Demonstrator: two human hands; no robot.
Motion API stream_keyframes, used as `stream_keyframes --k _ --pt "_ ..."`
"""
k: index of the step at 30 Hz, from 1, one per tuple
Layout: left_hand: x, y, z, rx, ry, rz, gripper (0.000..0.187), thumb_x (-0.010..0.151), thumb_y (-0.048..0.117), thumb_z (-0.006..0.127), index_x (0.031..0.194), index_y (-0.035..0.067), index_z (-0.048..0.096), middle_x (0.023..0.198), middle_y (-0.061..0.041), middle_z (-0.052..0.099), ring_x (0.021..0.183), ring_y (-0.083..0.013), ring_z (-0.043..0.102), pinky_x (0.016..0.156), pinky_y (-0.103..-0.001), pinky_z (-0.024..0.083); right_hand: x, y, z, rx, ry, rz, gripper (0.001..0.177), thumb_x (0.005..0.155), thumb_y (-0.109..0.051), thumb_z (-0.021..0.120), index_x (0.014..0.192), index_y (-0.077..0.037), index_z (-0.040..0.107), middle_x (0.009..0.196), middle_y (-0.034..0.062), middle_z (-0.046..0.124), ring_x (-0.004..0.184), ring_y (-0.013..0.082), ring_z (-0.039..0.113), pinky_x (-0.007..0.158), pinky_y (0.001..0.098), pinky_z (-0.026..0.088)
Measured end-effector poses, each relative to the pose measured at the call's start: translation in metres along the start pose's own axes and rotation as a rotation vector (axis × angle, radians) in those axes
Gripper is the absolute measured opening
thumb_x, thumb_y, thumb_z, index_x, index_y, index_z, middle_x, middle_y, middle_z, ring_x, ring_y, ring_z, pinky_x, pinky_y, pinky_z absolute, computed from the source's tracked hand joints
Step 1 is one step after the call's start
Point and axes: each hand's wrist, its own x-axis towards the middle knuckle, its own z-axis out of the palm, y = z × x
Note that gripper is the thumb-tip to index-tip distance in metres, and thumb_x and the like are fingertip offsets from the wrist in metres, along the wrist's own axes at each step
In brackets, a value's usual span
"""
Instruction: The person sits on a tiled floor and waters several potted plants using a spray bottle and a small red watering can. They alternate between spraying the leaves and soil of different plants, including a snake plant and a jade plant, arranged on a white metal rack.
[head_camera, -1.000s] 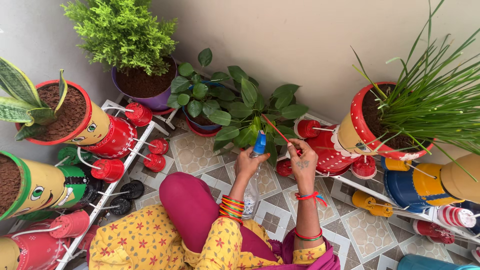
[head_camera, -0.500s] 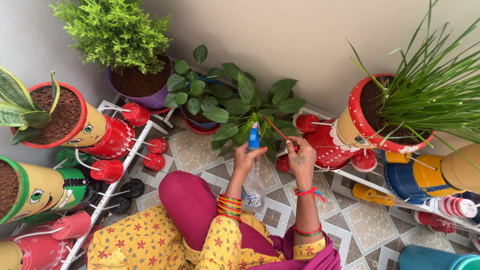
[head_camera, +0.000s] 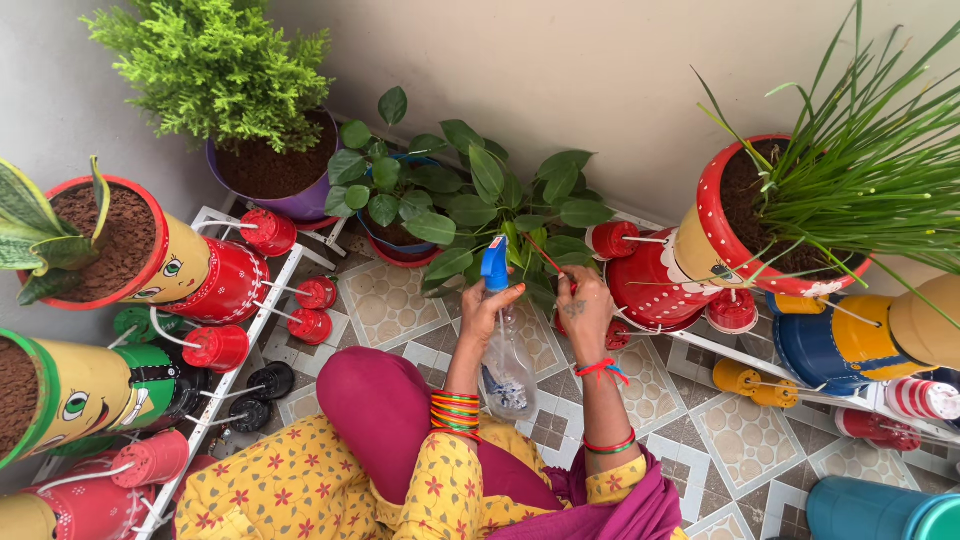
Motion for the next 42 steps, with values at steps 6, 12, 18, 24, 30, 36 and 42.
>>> stream_keyframes --k 6,12,18,24,30,36,42 --pt "-0.003 0.006 0.003 0.019 -0.037 -0.007 0.046 0.075 0.016 0.085 0.117 0.001 0.072 0.073 0.002 0.062 0.060 -0.0073 0.056 0.056 -0.025 0.042 0.006 0.005 0.003 -0.030 -0.006 -0.080 0.018 0.093 -0.012 0.067 0.105 -0.004 0.076 0.102 0.0195 0.073 0.093 0.0410 0.070 0.080 0.0470 0.054" --pt "-0.008 0.018 -0.001 0.116 -0.028 0.017 0.051 0.072 0.022 0.086 0.117 0.001 0.073 0.075 0.002 0.065 0.061 -0.0069 0.057 0.057 -0.024 0.043 0.008 0.002 -0.061 -0.083 -0.115 -0.083 0.019 0.088 -0.016 0.071 0.104 -0.007 0.078 0.104 0.0183 0.074 0.089 0.0375 0.072 0.076 0.0445 0.056" --pt "-0.009 0.020 -0.019 0.200 -0.025 0.049 0.044 0.072 0.021 0.087 0.111 0.003 0.076 0.074 0.003 0.066 0.062 -0.0055 0.056 0.057 -0.023 0.042 0.000 0.000 -0.084 -0.169 -0.411 -0.118 0.017 0.083 -0.012 0.069 0.096 -0.010 0.079 0.095 0.0156 0.076 0.081 0.0349 0.074 0.075 0.0434 0.058" --pt "-0.019 0.027 -0.036 0.236 0.003 0.029 0.031 0.076 0.019 0.089 0.097 0.001 0.074 0.073 0.003 0.065 0.061 -0.0060 0.054 0.055 -0.024 0.040 -0.019 -0.011 -0.017 -0.435 -0.536 -0.112 0.017 0.083 -0.013 0.067 0.095 -0.012 0.080 0.094 0.0179 0.075 0.085 0.0394 0.072 0.077 0.0503 0.057" --pt "-0.045 0.084 -0.045 0.178 0.088 0.148 0.039 0.074 0.019 0.086 0.109 0.007 0.073 0.078 0.004 0.068 0.063 -0.0047 0.057 0.057 -0.023 0.044 -0.024 -0.055 -0.026 -0.268 -0.490 -0.166 0.020 0.082 -0.017 0.068 0.098 -0.012 0.078 0.094 0.0137 0.075 0.085 0.0386 0.072 0.074 0.0501 0.056" --pt "-0.066 0.170 -0.107 0.062 0.255 0.475 0.054 0.081 0.016 0.087 0.130 0.006 0.067 0.085 0.009 0.054 0.075 -0.0040 0.053 0.070 -0.022 0.046 -0.020 -0.113 0.004 0.016 -0.409 -0.372 0.017 0.090 -0.019 0.068 0.102 -0.011 0.077 0.101 0.0135 0.074 0.089 0.0361 0.072 0.078 0.0445 0.056" --pt "-0.059 0.194 -0.164 0.432 0.218 0.672 0.064 0.080 0.017 0.093 0.134 -0.003 0.067 0.104 -0.001 0.065 0.091 -0.0095 0.060 0.084 -0.026 0.052 -0.027 -0.149 0.134 0.059 -0.433 -0.109 0.020 0.090 -0.025 0.068 0.105 -0.018 0.078 0.098 0.0145 0.076 0.093 0.0369 0.072 0.080 0.0470 0.056"
